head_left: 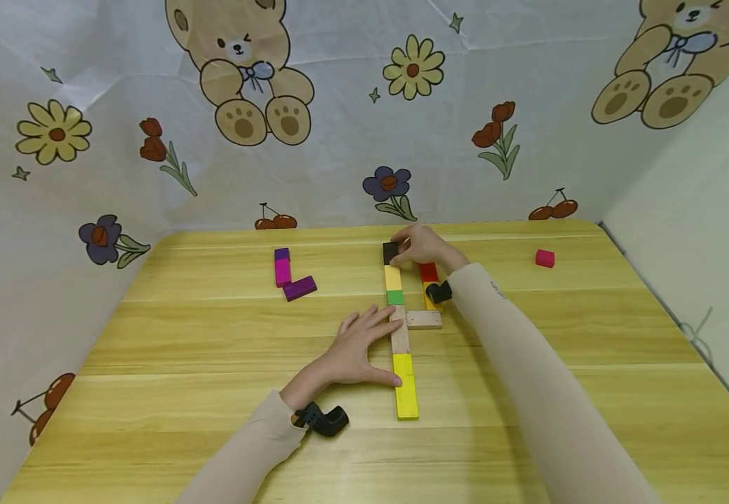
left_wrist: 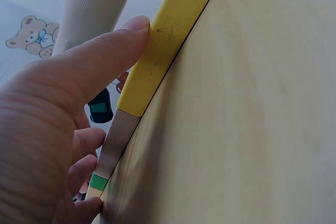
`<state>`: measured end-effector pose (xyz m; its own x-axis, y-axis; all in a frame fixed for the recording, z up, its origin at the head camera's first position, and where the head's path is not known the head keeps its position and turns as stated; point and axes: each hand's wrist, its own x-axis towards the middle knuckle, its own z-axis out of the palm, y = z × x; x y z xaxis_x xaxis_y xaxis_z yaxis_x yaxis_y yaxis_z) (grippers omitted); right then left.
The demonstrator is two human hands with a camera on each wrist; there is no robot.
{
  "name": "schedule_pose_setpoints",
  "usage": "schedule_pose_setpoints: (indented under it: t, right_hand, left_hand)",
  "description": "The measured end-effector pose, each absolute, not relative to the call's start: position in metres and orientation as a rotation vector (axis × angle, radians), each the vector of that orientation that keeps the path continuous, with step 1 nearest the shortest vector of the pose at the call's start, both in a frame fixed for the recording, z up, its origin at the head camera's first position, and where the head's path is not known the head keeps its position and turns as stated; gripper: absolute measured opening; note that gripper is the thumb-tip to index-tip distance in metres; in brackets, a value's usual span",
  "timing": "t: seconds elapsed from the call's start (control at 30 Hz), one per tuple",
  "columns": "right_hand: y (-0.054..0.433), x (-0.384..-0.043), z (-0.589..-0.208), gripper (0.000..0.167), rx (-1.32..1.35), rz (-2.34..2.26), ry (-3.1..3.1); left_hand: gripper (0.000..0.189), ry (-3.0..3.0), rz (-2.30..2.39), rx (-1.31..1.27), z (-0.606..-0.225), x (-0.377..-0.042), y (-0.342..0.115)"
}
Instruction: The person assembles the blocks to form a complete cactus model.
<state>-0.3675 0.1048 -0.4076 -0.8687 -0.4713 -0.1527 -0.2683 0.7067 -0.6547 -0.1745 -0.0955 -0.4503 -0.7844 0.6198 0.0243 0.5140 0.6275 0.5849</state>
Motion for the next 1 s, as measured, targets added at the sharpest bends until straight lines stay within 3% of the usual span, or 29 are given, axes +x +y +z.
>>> schedule_pose_setpoints:
  t: [1.0]
  right_hand:
    - [0.1059, -0.368, -0.4073, 0.059, -0.595, -0.862, 2.613]
  left_hand:
    - [0.096, 2.664, 0.898, 0.941, -0.4499, -0.1743, -0.0945]
